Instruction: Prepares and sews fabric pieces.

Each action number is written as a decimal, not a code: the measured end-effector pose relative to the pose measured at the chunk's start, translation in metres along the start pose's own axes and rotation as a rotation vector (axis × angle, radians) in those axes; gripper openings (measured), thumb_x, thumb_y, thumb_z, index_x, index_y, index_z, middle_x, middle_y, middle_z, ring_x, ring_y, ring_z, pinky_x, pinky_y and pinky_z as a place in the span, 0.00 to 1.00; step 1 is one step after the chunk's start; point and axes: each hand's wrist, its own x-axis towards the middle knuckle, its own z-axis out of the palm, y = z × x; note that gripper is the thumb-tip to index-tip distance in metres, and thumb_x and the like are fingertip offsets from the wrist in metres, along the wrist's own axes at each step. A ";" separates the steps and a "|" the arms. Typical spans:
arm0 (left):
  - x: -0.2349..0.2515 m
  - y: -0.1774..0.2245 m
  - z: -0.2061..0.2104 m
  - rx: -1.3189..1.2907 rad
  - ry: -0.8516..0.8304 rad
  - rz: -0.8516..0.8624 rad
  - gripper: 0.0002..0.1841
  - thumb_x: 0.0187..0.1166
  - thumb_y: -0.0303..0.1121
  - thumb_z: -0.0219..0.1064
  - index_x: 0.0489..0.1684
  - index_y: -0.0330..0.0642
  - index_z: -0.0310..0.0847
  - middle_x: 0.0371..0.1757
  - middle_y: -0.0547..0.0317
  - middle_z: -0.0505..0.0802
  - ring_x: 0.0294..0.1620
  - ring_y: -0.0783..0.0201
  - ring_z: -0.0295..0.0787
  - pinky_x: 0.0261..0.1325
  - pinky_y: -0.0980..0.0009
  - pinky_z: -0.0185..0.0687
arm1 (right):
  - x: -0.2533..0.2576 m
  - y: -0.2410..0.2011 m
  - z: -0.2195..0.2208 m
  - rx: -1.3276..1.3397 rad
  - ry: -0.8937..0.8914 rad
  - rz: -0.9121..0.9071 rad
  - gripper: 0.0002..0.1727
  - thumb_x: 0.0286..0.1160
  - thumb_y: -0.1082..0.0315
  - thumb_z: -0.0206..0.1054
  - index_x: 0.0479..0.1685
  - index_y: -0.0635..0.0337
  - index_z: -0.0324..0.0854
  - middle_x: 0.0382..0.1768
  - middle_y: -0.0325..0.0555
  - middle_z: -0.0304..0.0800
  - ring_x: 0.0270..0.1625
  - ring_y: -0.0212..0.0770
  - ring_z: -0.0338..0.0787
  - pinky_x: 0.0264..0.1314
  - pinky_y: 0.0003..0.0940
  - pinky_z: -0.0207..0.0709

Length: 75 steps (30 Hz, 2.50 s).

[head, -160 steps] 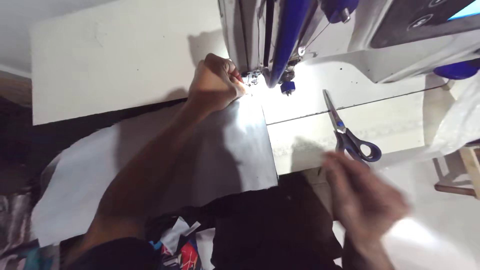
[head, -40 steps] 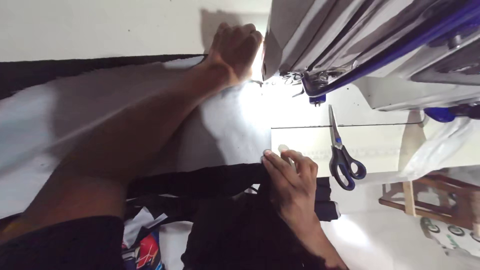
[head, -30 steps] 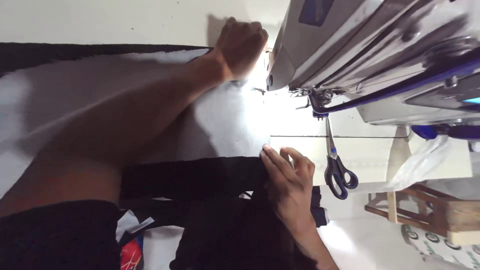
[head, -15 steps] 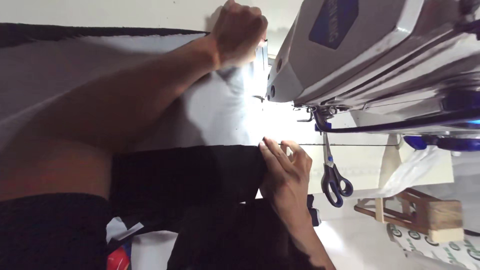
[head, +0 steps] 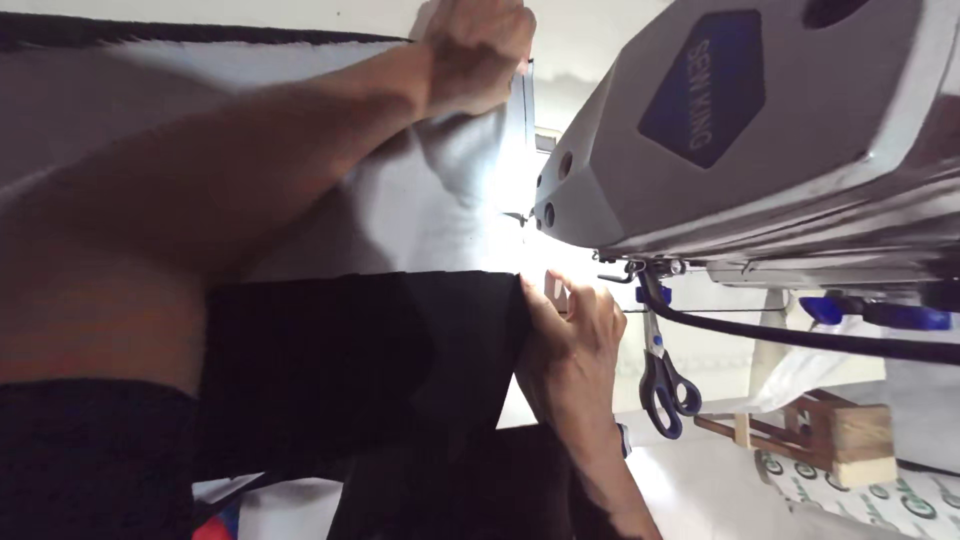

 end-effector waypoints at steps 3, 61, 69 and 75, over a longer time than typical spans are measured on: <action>0.010 -0.019 0.011 -0.054 -0.065 -0.034 0.17 0.84 0.43 0.54 0.50 0.39 0.82 0.45 0.43 0.90 0.50 0.41 0.90 0.46 0.37 0.81 | 0.006 -0.002 0.001 -0.016 -0.019 0.000 0.19 0.79 0.60 0.61 0.62 0.35 0.92 0.56 0.51 0.90 0.56 0.54 0.85 0.59 0.56 0.70; -0.186 0.103 -0.101 -0.338 -0.048 0.093 0.15 0.88 0.39 0.57 0.40 0.41 0.88 0.52 0.49 0.92 0.68 0.46 0.82 0.74 0.48 0.73 | -0.066 0.026 -0.060 1.591 -0.524 0.349 0.24 0.84 0.58 0.64 0.72 0.63 0.79 0.44 0.44 0.90 0.29 0.31 0.87 0.25 0.24 0.84; -0.229 0.146 -0.107 -0.504 0.149 0.154 0.19 0.88 0.43 0.58 0.34 0.43 0.91 0.41 0.56 0.94 0.60 0.56 0.85 0.71 0.62 0.75 | -0.038 -0.020 -0.045 1.324 -0.323 0.183 0.22 0.78 0.77 0.64 0.72 0.69 0.80 0.54 0.46 0.91 0.34 0.28 0.90 0.35 0.24 0.89; -0.257 0.214 -0.121 -0.776 -0.166 0.374 0.12 0.87 0.37 0.62 0.36 0.45 0.91 0.45 0.59 0.94 0.60 0.59 0.87 0.68 0.65 0.79 | -0.055 -0.003 -0.053 0.483 -0.302 -0.226 0.22 0.82 0.55 0.61 0.71 0.47 0.87 0.58 0.47 0.88 0.43 0.36 0.90 0.36 0.34 0.84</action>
